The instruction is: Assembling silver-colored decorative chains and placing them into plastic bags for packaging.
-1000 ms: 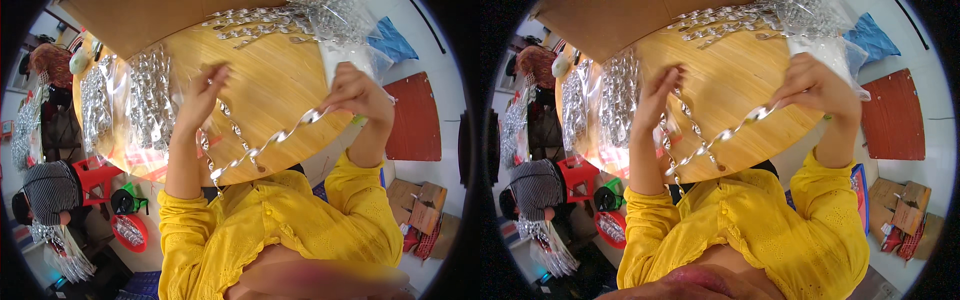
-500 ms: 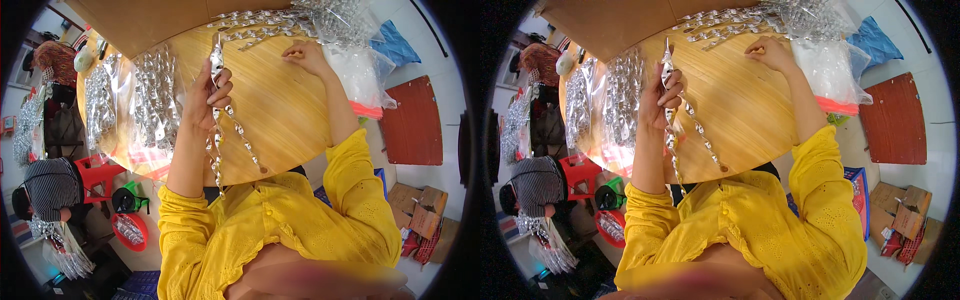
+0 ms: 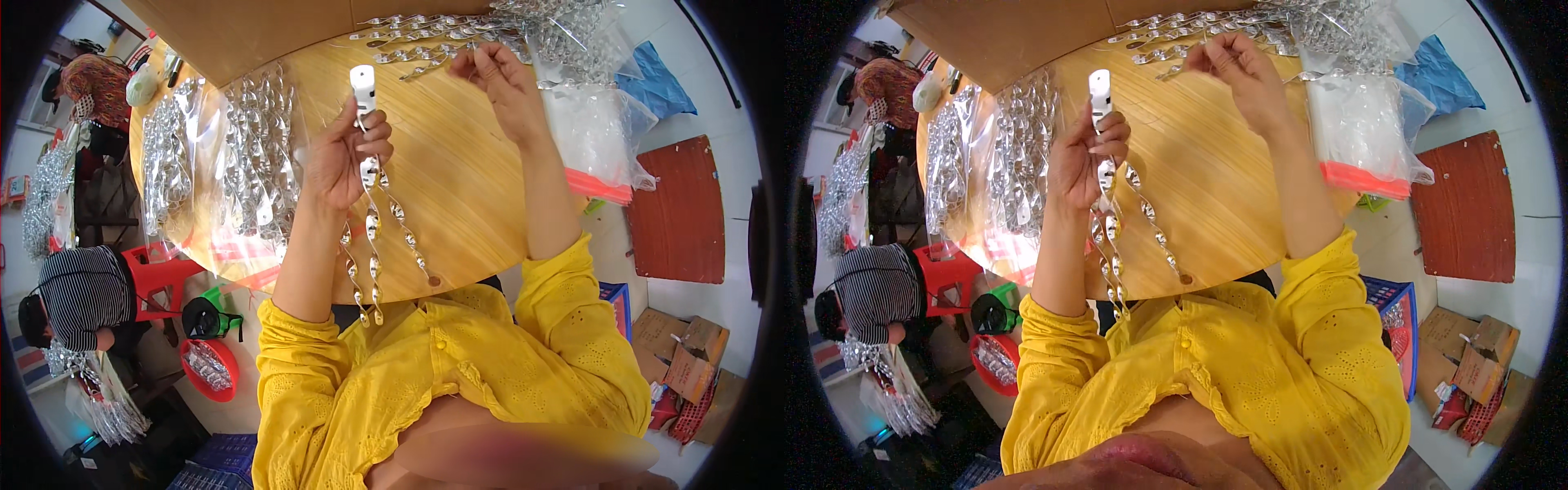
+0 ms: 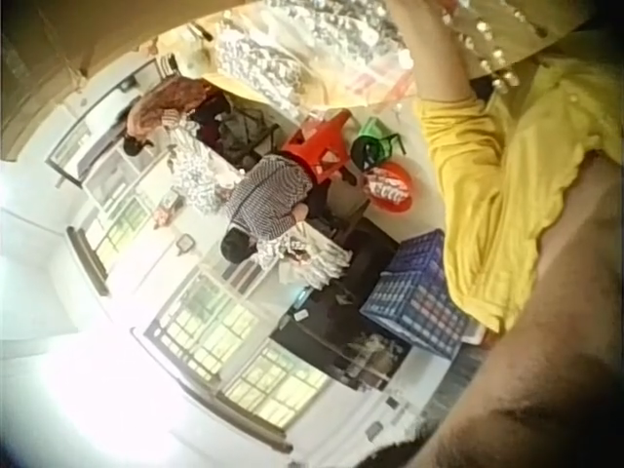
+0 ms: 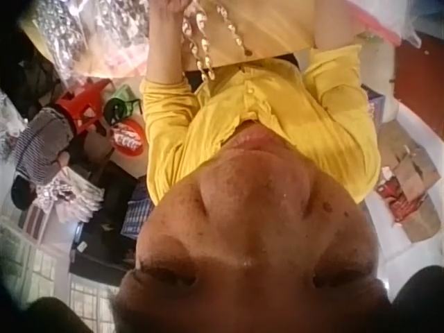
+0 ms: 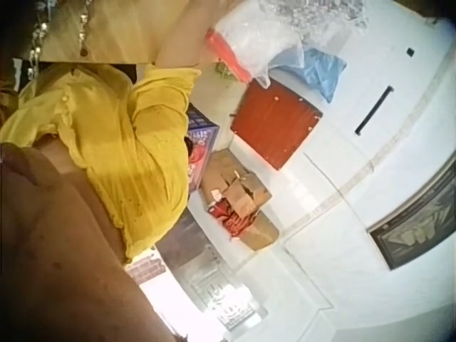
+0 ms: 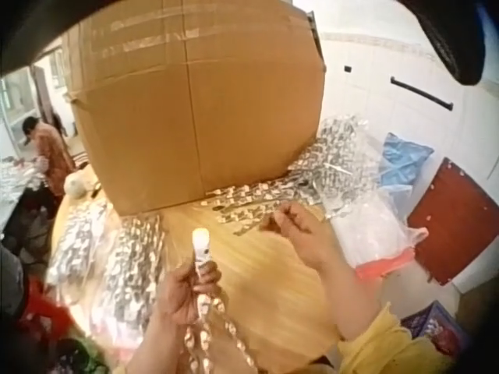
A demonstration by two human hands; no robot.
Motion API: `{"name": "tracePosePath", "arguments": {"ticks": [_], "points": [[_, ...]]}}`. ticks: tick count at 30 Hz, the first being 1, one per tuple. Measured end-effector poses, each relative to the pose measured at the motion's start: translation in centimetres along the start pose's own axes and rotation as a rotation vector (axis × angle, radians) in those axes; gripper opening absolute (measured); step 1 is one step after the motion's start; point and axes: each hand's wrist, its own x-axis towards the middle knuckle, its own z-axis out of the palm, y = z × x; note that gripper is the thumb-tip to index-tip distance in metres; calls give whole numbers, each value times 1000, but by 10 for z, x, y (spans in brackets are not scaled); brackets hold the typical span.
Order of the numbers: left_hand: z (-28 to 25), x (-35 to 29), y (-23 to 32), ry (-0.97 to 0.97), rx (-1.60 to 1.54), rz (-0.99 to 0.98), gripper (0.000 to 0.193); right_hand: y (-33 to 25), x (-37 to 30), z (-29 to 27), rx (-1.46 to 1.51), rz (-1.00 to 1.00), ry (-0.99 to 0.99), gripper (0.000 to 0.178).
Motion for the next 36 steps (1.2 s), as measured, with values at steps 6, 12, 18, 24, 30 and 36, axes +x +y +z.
{"name": "tracePosePath", "arguments": {"ticks": [6, 12, 18, 24, 30, 36], "points": [[18, 1, -19, 333, 675, 213, 24, 3, -31, 26, -215, 9, -33, 11], [7, 0, -23, 362, 986, 294, 24, 3, -38, 39, -182, 74, 27, 15], [7, 3, -26, 386, 891, 234, 26, 5, -39, 38, -244, 117, 51, 14], [3, 2, -31, 369, 1003, 229, 29, 7, -39, 37, -219, 188, 20, 14], [-2, 5, -32, 351, 956, 256, 29, 4, -43, 42, -328, 80, 66, 12], [1, 3, -30, 365, 935, 246, 28, 7, -44, 43, -405, 30, 80, 11]]}}
